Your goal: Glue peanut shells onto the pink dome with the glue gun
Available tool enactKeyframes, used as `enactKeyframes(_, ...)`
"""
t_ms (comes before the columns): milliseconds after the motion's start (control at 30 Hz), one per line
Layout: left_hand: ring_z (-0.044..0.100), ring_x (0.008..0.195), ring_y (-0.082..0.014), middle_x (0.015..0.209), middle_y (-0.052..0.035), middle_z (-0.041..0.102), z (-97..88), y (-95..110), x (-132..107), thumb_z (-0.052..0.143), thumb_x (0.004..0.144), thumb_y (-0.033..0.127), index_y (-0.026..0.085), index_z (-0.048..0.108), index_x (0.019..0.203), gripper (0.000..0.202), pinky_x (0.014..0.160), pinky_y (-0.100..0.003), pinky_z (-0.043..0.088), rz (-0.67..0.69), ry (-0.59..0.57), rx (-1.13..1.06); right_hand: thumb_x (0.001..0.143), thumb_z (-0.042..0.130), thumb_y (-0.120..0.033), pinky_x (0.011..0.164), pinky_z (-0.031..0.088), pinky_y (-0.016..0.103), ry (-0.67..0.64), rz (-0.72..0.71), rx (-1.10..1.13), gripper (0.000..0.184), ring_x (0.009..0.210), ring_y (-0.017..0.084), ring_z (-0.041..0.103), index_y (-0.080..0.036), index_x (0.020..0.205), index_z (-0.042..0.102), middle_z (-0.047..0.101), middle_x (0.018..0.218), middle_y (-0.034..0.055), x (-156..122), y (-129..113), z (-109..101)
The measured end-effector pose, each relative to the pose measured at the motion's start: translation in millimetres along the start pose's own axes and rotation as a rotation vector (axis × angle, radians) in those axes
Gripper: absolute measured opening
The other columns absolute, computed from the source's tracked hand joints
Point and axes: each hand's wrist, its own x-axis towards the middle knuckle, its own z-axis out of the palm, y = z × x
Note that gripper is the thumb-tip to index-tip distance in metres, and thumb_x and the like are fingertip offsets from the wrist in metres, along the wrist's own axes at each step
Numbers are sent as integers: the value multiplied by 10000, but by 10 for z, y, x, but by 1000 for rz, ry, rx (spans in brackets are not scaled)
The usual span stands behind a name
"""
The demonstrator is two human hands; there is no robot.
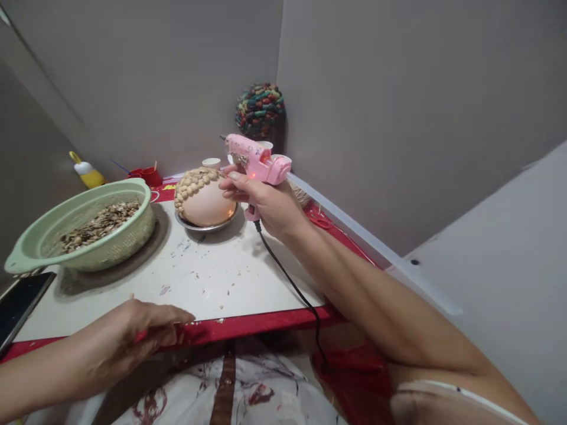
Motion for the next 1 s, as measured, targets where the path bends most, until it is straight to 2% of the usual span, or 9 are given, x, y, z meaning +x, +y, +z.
enactKeyframes(67,672,668,-209,744,-45,756,-49,150,51,660,831,255,248,808,935,181,636,-275,531,-51,-83,129,814,780,-351,635,523,247,6,49,34,234,732,133,699,-204,964,677,744,851,17,38,89,15)
enactKeyframes(133,662,662,-195,770,-54,761,-138,241,100,654,838,245,242,814,987,219,618,-260,527,-67,-58,180,790,798,-362,571,496,228,3,105,64,268,684,126,685,-199,957,666,741,830,18,60,201,8)
enactKeyframes(333,652,753,-159,998,-77,758,-681,315,127,771,784,259,266,798,1113,330,654,-229,555,-54,181,119,713,830,-357,494,473,200,-15,201,119,300,590,105,645,-207,916,668,703,742,-14,84,396,-108)
enactKeyframes(433,672,783,-160,1002,-62,769,-964,342,140,835,740,275,280,812,1051,311,639,-206,556,-87,309,44,690,839,-352,543,514,199,2,212,143,280,580,93,627,-217,879,683,693,723,-24,88,385,-153)
enactKeyframes(533,698,860,-189,1009,-71,786,-1110,343,181,855,720,265,284,811,1045,329,673,-208,573,-67,422,-46,684,848,-393,487,479,201,14,218,128,289,576,105,620,-233,873,698,692,730,-14,74,352,-154)
enactKeyframes(667,701,788,-163,1009,-89,793,-1068,335,270,865,699,220,278,780,1151,464,652,-197,577,-102,417,-195,649,884,-444,485,464,194,-15,178,166,371,561,98,610,-227,878,690,680,720,-19,-24,290,-82)
enactKeyframes(733,687,729,-138,984,-89,793,-987,351,332,871,676,188,268,777,1162,502,640,-188,575,-113,398,-289,669,877,-454,510,472,190,-55,159,188,380,560,90,609,-216,895,684,678,722,-21,-102,268,-35)
enactKeyframes(900,694,768,-142,929,-92,790,-755,414,525,860,664,138,232,786,1109,460,675,-186,574,-87,335,-484,806,776,-465,496,421,192,-134,142,126,342,601,95,622,-201,997,673,693,786,2,-279,276,55)
enactKeyframes(1000,687,757,-134,942,-103,788,-592,416,651,850,694,146,219,747,1152,476,679,-189,567,-65,251,-545,817,758,-474,481,401,199,-207,145,61,334,600,103,620,-185,949,655,686,785,13,-354,249,100)
